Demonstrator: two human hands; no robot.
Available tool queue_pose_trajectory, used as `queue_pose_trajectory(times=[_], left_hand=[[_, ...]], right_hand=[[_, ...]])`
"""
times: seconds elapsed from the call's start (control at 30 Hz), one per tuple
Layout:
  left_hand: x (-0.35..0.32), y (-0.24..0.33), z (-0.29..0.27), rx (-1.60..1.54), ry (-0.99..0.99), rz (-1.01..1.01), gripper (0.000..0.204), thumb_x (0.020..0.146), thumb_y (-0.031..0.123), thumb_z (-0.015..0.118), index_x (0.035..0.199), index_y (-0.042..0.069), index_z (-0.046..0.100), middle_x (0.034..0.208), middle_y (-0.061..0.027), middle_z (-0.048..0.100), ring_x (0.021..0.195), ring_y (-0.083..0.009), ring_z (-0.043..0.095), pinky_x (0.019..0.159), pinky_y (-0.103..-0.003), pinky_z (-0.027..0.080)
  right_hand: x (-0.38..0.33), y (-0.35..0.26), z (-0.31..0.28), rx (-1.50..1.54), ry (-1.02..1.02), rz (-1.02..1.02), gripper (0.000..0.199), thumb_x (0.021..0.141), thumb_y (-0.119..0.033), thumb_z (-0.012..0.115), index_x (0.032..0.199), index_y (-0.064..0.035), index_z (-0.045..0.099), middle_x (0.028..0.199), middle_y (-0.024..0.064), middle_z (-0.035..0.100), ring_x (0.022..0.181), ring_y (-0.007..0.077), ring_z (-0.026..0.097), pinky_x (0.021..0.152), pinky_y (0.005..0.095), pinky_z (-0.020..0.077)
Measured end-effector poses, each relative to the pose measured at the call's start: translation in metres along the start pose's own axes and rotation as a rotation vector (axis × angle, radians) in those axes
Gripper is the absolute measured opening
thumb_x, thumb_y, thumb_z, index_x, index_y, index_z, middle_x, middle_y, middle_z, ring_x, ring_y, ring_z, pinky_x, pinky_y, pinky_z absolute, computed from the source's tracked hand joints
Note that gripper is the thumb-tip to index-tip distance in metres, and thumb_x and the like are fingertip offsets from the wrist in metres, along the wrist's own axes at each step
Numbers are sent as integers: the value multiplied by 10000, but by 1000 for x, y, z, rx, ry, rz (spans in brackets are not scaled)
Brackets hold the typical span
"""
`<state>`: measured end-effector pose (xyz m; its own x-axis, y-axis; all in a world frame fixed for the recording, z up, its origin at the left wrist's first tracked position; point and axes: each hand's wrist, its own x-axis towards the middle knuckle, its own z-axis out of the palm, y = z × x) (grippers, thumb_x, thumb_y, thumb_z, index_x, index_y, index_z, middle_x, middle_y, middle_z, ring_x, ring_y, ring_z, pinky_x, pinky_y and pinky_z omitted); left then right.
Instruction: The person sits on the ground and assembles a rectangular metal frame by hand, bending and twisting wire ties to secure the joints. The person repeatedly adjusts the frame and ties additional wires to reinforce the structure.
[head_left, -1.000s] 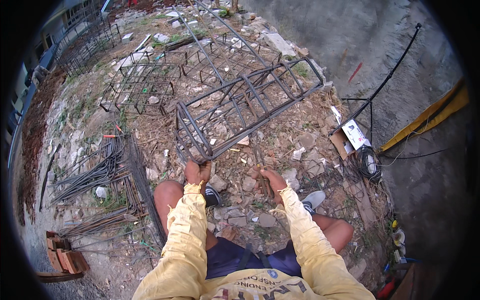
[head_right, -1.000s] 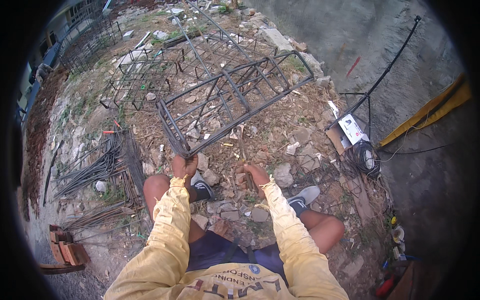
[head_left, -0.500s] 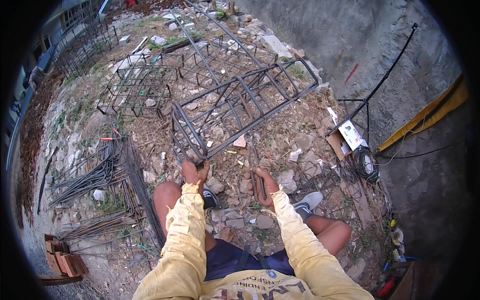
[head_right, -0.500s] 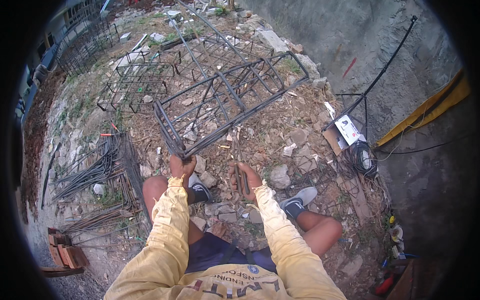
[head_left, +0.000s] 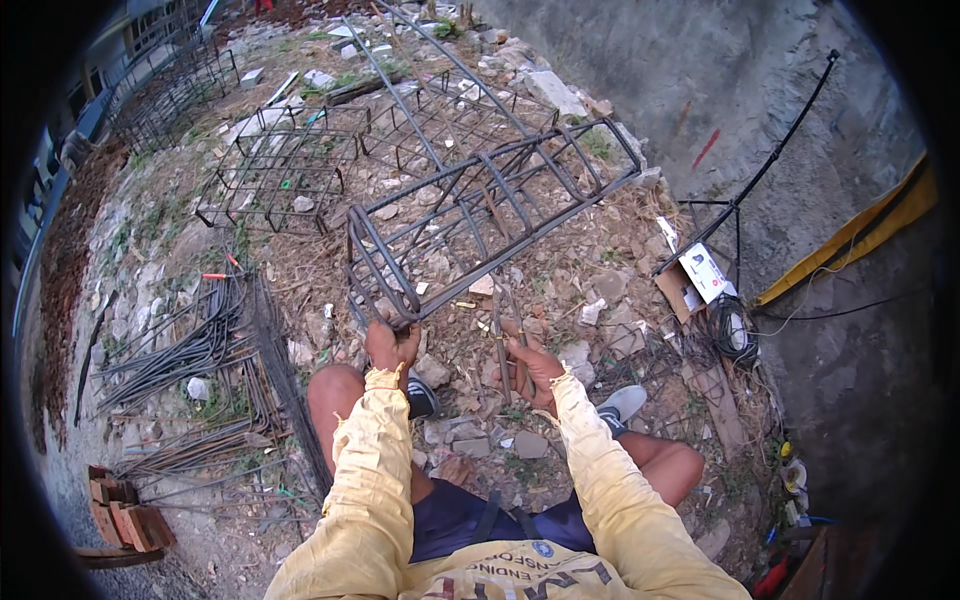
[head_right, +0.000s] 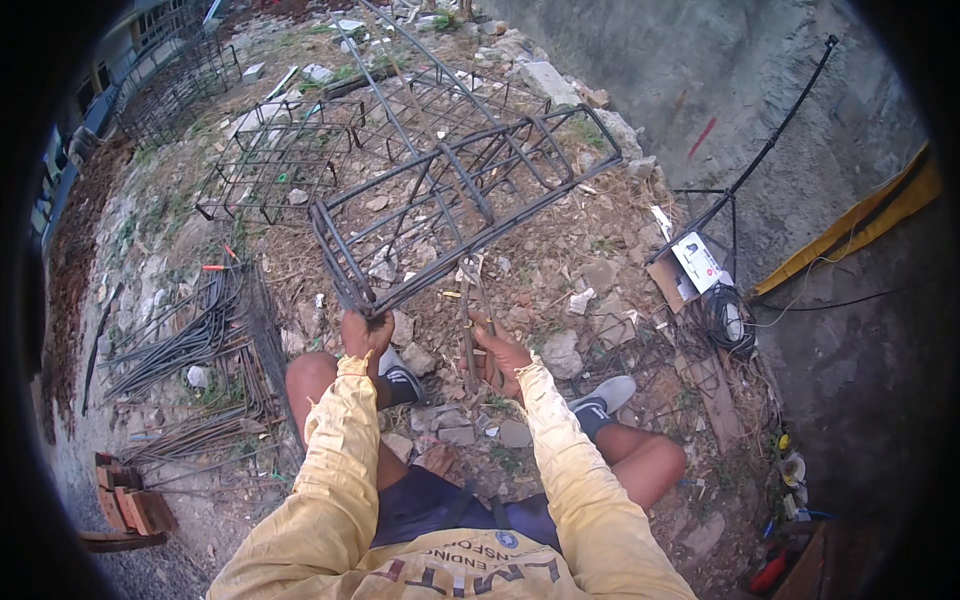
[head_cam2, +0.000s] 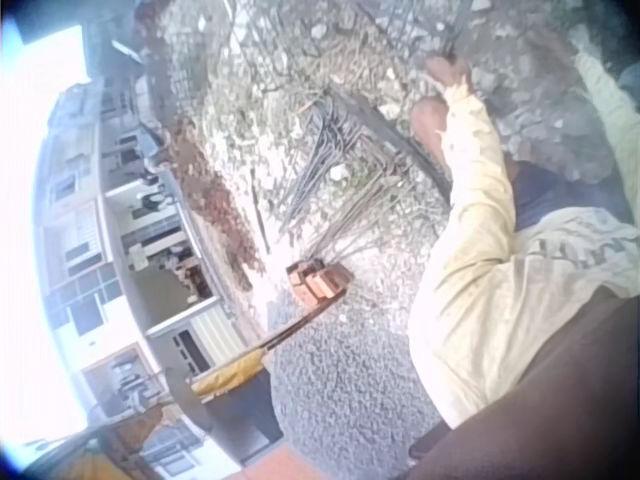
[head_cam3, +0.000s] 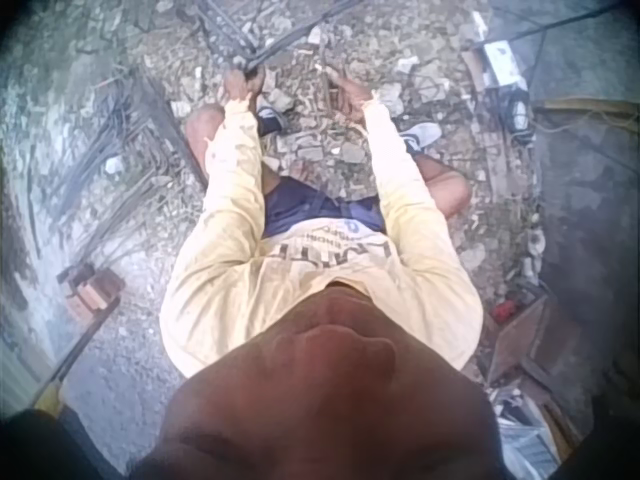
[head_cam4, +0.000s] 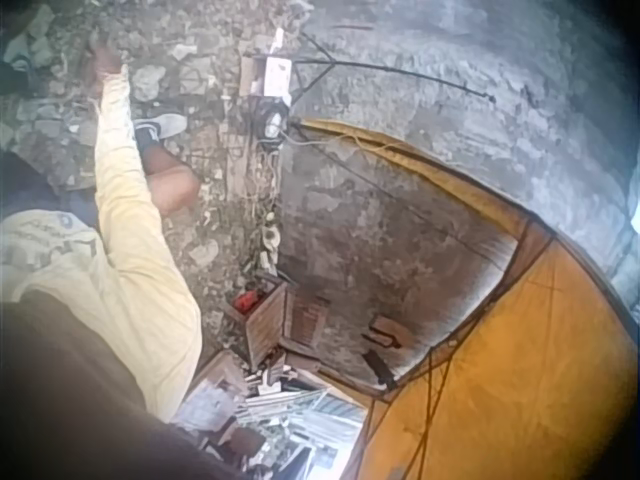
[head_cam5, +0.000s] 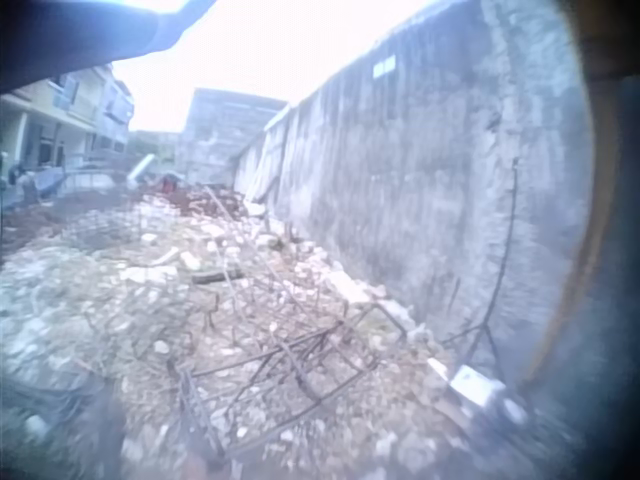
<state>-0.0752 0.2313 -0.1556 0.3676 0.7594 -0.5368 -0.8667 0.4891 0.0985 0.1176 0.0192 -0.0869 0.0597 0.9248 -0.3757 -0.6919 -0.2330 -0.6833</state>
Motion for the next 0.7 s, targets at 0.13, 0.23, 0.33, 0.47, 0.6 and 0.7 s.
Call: queue_pose_trajectory(times=[0.13,0.23,0.33,0.47,0.6,0.7], left_hand=[[6,2,-4,-7,-21,11,182,964,173,449,957,97,614,829,-61,645,741,-204,595,703,-409,483],[4,1,-3,54,-52,28,222,970,189,419,966,91,618,824,-60,646,728,-199,591,693,-394,479],[-3,-6,5,96,-43,40,261,972,196,394,992,80,627,809,-65,642,704,-193,585,673,-379,479],[6,0,0,54,-12,54,291,969,191,386,1033,60,638,792,-74,635,684,-194,582,659,-367,487],[8,5,-8,13,-138,17,297,966,182,393,1023,40,648,785,-70,628,688,-198,588,667,-373,499],[-10,-8,12,62,36,61,288,961,166,403,1003,27,652,776,-68,623,685,-198,590,661,-379,501]], right_hand=[[3,-11,-6,-152,33,11,546,1014,-300,546,1503,-212,318,972,59,652,805,232,705,646,396,607],[4,-17,-7,-216,78,8,547,1011,-302,554,1495,-196,322,935,55,633,742,202,672,600,375,585],[5,-16,-8,-315,202,-29,484,975,-304,623,1384,-152,415,831,39,591,602,156,597,510,336,518],[11,-11,20,-475,311,-85,345,885,-289,743,1050,-74,530,669,33,543,459,116,529,376,285,420],[11,-7,17,55,78,147,265,926,-282,704,862,-93,530,585,-19,480,394,76,460,321,251,368],[-1,-3,-2,473,-306,213,177,991,-271,603,1019,-101,559,644,-48,463,402,57,436,360,237,390]])
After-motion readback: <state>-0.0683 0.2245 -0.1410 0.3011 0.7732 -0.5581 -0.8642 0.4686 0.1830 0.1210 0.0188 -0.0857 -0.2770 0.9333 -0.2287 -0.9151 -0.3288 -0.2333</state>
